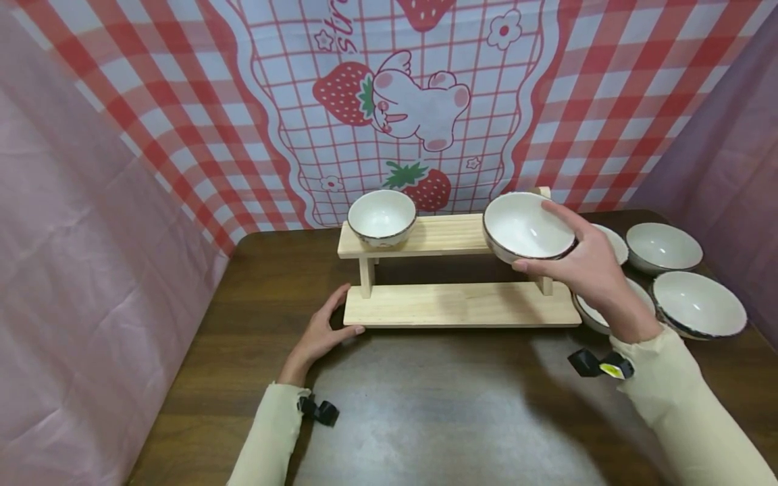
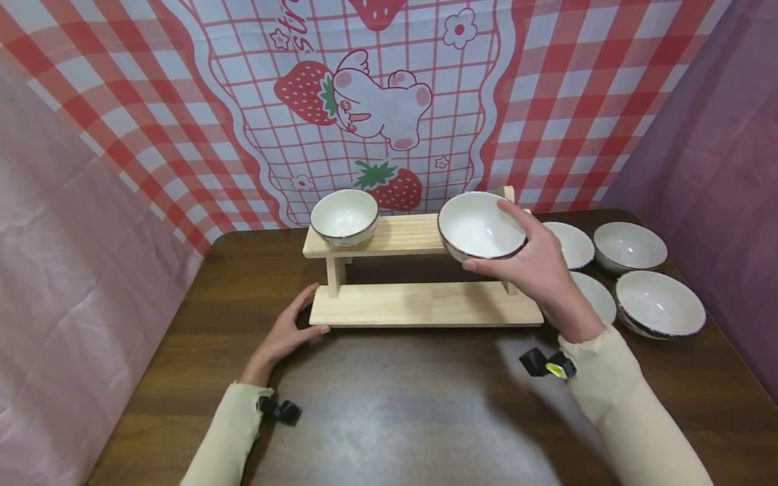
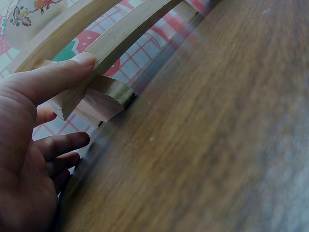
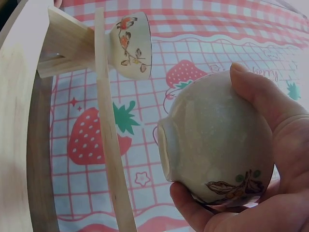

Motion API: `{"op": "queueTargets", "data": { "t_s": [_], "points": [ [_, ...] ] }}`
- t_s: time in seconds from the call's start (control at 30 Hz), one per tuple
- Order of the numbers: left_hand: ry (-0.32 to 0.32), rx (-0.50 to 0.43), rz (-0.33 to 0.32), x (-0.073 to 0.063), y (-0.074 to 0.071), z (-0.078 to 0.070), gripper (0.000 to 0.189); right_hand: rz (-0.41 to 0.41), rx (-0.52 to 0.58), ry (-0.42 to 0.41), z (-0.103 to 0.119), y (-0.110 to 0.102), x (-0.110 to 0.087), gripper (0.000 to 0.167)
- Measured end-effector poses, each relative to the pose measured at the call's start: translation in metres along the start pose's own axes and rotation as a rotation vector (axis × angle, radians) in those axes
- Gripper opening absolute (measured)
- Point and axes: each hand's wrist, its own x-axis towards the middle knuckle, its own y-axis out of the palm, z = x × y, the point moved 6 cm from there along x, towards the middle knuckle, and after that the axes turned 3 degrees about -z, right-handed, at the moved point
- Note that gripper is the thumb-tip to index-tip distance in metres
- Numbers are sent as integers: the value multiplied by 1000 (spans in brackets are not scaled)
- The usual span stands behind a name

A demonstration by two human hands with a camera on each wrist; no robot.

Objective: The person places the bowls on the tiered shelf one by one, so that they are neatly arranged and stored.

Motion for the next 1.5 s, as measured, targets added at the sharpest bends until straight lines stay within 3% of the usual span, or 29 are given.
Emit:
{"op": "queueTargets", "data": {
  "t_s": [0.47, 1.3, 1.5],
  "points": [
    [-13, -22, 3, 0, 1, 1, 92, 28, -4, 18, 11, 22, 18, 105],
    [-18, -17, -2, 0, 0, -1, 91, 80, 110, 0, 23, 55, 42, 107],
    [-12, -17, -5, -1, 1, -1, 91, 72, 90, -50, 26, 62, 48, 106]
  ]
}}
